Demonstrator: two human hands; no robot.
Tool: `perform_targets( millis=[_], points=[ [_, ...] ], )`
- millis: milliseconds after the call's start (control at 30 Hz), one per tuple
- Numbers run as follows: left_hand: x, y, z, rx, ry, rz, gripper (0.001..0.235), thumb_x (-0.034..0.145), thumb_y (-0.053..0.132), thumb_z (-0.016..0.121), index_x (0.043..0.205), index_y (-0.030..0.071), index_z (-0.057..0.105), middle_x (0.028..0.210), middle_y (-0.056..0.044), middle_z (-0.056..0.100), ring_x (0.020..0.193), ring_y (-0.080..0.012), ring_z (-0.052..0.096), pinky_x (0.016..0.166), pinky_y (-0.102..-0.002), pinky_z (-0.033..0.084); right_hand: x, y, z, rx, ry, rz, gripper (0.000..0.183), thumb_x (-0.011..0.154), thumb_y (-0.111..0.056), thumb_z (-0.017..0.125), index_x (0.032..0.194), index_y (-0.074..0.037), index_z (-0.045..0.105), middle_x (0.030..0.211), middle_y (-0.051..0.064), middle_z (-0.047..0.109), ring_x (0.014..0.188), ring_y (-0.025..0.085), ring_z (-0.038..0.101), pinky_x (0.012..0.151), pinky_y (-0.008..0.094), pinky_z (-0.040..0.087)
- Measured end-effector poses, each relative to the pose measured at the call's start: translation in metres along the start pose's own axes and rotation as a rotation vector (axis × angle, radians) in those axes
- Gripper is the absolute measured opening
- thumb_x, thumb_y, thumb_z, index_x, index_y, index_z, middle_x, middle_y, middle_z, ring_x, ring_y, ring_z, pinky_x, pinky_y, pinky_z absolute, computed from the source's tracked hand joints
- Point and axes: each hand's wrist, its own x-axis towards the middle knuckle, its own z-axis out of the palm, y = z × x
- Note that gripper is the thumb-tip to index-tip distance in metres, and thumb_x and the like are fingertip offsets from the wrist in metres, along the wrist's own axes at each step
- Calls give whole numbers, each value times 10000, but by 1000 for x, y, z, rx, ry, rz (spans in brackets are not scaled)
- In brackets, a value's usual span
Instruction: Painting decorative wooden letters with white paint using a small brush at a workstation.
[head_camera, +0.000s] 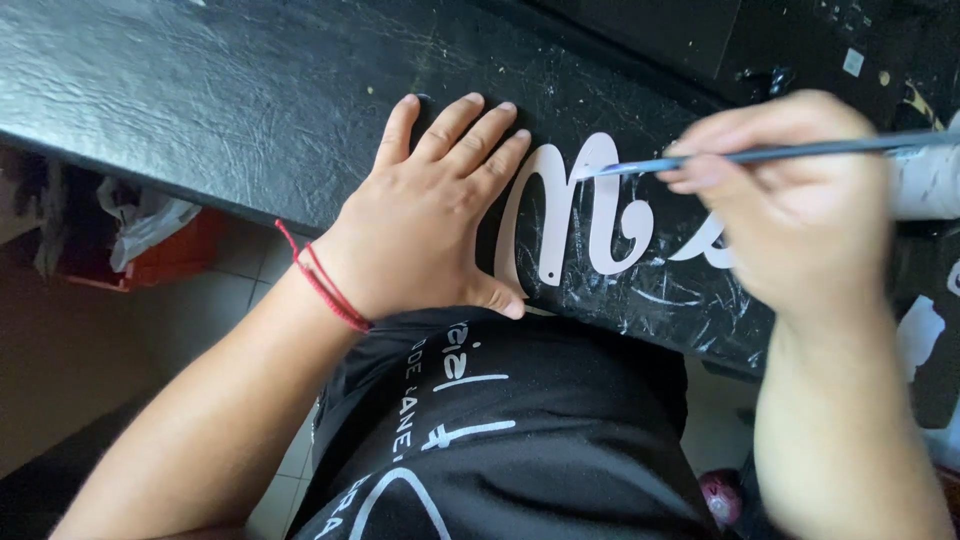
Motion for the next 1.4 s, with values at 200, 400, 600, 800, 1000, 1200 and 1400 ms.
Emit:
perform_targets(
  millis=[200, 400, 600, 800, 1000, 1200, 1400],
  points=[
    [23, 2, 1, 70, -136, -54, 1544, 330, 999, 787, 1535, 152, 324, 1588, -92, 276, 1434, -322, 219, 1101, -606, 162, -48, 10, -29, 69, 247, -12, 101, 1076, 108, 524, 1118, 105, 432, 1115, 327, 574, 964, 353, 672, 890, 392, 658],
    [16, 8, -5, -7, -95, -29, 1438, 321, 830, 890, 1470, 118, 401, 1557, -114, 344, 1429, -325, 281, 1109, -619, 193, -72, 23, -8, 160, 400, 60, 132, 989, 9, 614, 1053, 83, 525, 1068, 293, 592, 878, 337, 682, 837, 371, 663],
    [20, 24, -25, -232, -171, -105, 1335, 447, 483, 1025, 1498, 126, 284, 1201, -123, 644, 1081, -358, 562, 889, -539, 403, -64, 17, 2, -113, 383, -232, 163, 1031, -77, 558, 1022, 85, 548, 1006, 294, 613, 870, 343, 689, 820, 407, 635],
    [23, 23, -24, -480, -120, -162, 949, 649, 251, 898, 1426, 136, 366, 908, -37, 746, 840, -337, 708, 846, -469, 469, -67, 8, -2, -124, 428, -338, 318, 1015, -233, 497, 991, 78, 439, 893, 302, 601, 815, 400, 698, 763, 434, 638],
    [24, 23, -27, -499, -76, -117, 837, 709, 179, 851, 1416, 55, 420, 803, -47, 734, 719, -329, 701, 734, -450, 498, -56, 0, -10, -116, 88, -196, 84, 964, 7, 561, 971, 91, 561, 977, 254, 662, 919, 331, 699, 870, 386, 596],
    [22, 22, -25, -504, -79, -113, 826, 710, 185, 865, 1402, 36, 439, 771, -38, 696, 718, -292, 689, 725, -415, 477, -23, 13, -5, -321, 10, -311, 102, 1013, 5, 583, 963, 93, 570, 957, 240, 668, 894, 341, 690, 801, 393, 582],
    [21, 22, -26, -506, -76, -94, 829, 734, 199, 864, 1412, 17, 423, 827, -66, 712, 708, -295, 687, 700, -421, 490, -3, 11, -7, -333, 70, -377, 162, 1070, -12, 549, 1002, 135, 554, 976, 287, 661, 932, 390, 692, 842, 424, 575]
  ],
)
